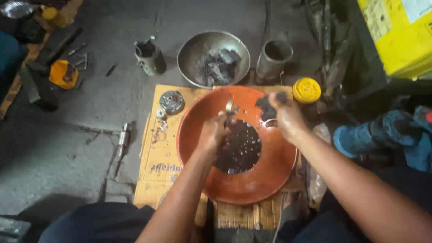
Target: The person cleans various small mechanical components by hand in a bowl of dark fluid, scrubbing them and rinsing them before setting them aside on a cardboard surface.
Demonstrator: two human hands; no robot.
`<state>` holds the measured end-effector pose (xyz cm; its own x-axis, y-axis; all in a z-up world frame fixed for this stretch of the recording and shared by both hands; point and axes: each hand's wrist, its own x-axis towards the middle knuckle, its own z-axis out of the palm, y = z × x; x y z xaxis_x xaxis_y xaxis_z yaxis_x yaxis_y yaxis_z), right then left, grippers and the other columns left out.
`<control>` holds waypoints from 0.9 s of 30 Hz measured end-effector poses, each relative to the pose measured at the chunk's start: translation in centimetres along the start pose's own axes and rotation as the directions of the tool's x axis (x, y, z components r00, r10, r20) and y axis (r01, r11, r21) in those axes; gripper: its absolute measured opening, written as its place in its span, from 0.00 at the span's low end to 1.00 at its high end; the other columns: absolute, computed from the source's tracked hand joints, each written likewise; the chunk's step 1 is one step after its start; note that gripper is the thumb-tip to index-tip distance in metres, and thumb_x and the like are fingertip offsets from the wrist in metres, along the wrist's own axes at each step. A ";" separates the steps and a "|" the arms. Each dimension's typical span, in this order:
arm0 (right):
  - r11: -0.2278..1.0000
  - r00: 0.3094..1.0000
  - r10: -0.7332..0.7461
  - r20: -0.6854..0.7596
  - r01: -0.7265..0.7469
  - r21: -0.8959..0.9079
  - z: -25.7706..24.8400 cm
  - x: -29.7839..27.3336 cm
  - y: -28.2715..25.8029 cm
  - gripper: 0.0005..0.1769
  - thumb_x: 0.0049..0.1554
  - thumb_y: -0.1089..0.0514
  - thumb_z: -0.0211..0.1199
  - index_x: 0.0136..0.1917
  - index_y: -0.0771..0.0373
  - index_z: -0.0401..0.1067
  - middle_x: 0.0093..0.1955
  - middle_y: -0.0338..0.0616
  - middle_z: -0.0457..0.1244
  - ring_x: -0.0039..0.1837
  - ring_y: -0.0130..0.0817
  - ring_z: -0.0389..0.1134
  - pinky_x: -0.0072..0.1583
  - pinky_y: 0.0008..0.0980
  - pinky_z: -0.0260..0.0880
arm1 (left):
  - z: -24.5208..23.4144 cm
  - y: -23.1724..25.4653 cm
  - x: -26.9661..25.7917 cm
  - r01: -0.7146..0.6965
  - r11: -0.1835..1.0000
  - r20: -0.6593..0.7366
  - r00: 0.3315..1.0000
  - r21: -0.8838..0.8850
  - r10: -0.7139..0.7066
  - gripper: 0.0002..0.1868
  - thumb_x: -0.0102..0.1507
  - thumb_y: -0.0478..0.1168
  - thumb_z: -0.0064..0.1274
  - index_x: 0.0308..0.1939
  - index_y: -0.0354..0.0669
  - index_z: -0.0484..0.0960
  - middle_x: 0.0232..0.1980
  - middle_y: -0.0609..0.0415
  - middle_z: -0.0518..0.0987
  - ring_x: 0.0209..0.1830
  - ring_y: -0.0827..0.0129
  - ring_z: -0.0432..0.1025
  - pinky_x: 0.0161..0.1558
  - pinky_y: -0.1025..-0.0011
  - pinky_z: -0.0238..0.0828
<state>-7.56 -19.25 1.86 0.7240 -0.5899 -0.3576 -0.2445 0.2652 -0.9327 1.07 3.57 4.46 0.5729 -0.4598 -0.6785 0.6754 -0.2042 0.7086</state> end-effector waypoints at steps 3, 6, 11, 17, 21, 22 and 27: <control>0.790 0.969 0.247 0.007 -0.197 -0.580 -1.5 2.5 8.4 0.24 0.63 0.37 0.54 0.54 0.59 0.77 0.42 0.40 0.70 0.41 0.31 0.70 0.42 0.38 0.70 | -0.5 -1.6 1.2 -0.284 0.958 0.088 0.954 -0.032 0.286 0.23 0.71 0.52 0.40 0.43 0.38 0.84 0.24 0.61 0.69 0.16 0.77 0.58 0.18 0.73 0.55; 0.608 0.956 0.120 0.266 0.141 -0.782 -2.1 2.1 17.4 0.19 0.54 0.48 0.66 0.54 0.62 0.78 0.43 0.52 0.73 0.44 0.41 0.75 0.49 0.40 0.75 | -0.2 -2.8 1.9 -0.270 0.955 0.134 0.949 -0.125 0.286 0.18 0.69 0.47 0.50 0.46 0.33 0.83 0.33 0.55 0.81 0.24 0.75 0.71 0.27 0.74 0.69; 0.538 0.963 -0.020 0.268 0.236 -0.809 0.6 -2.1 25.9 0.17 0.54 0.58 0.62 0.56 0.63 0.77 0.51 0.54 0.72 0.51 0.46 0.75 0.56 0.40 0.74 | 1.1 -4.0 1.7 -0.246 0.958 0.136 0.954 -0.147 0.266 0.14 0.62 0.32 0.62 0.50 0.29 0.82 0.40 0.50 0.83 0.32 0.73 0.77 0.35 0.76 0.77; 0.080 0.682 -0.428 0.592 0.682 -0.727 0.9 -1.5 30.2 0.15 0.58 0.62 0.59 0.57 0.65 0.77 0.63 0.66 0.66 0.60 0.62 0.67 0.62 0.49 0.67 | 1.2 -4.4 1.3 -0.158 0.981 0.125 0.977 -0.109 0.171 0.15 0.63 0.31 0.58 0.54 0.32 0.81 0.41 0.48 0.85 0.32 0.71 0.75 0.32 0.75 0.72; 0.142 0.904 0.149 0.401 0.382 -0.913 1.4 -0.8 27.0 0.14 0.54 0.60 0.60 0.53 0.59 0.80 0.58 0.51 0.70 0.62 0.50 0.69 0.66 0.44 0.68 | 1.0 -4.0 0.7 -0.214 0.971 0.124 0.966 -0.111 0.227 0.15 0.62 0.31 0.58 0.54 0.34 0.80 0.41 0.50 0.85 0.36 0.72 0.77 0.36 0.76 0.75; 0.137 0.907 0.141 0.396 0.378 -0.915 1.6 -0.9 24.8 0.14 0.54 0.60 0.60 0.53 0.59 0.80 0.58 0.51 0.70 0.62 0.50 0.69 0.66 0.44 0.68 | 0.9 -3.8 0.6 -0.233 0.969 0.095 0.966 -0.076 0.240 0.15 0.61 0.31 0.60 0.52 0.34 0.82 0.41 0.51 0.85 0.36 0.73 0.77 0.37 0.76 0.74; 0.686 0.843 0.519 0.141 -0.312 -0.658 3.1 -2.5 9.5 0.12 0.53 0.61 0.59 0.50 0.61 0.77 0.48 0.51 0.69 0.45 0.47 0.70 0.47 0.43 0.72 | 1.0 -3.3 1.4 -0.356 0.934 0.026 0.934 0.033 0.356 0.12 0.59 0.31 0.62 0.47 0.36 0.85 0.40 0.54 0.86 0.36 0.75 0.77 0.37 0.77 0.74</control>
<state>-9.69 -12.91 -5.97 0.5747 -0.2522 -0.7785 -0.8176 -0.1361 -0.5594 -0.80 2.76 1.40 0.7633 -0.5248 -0.3767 0.4112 -0.0551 0.9099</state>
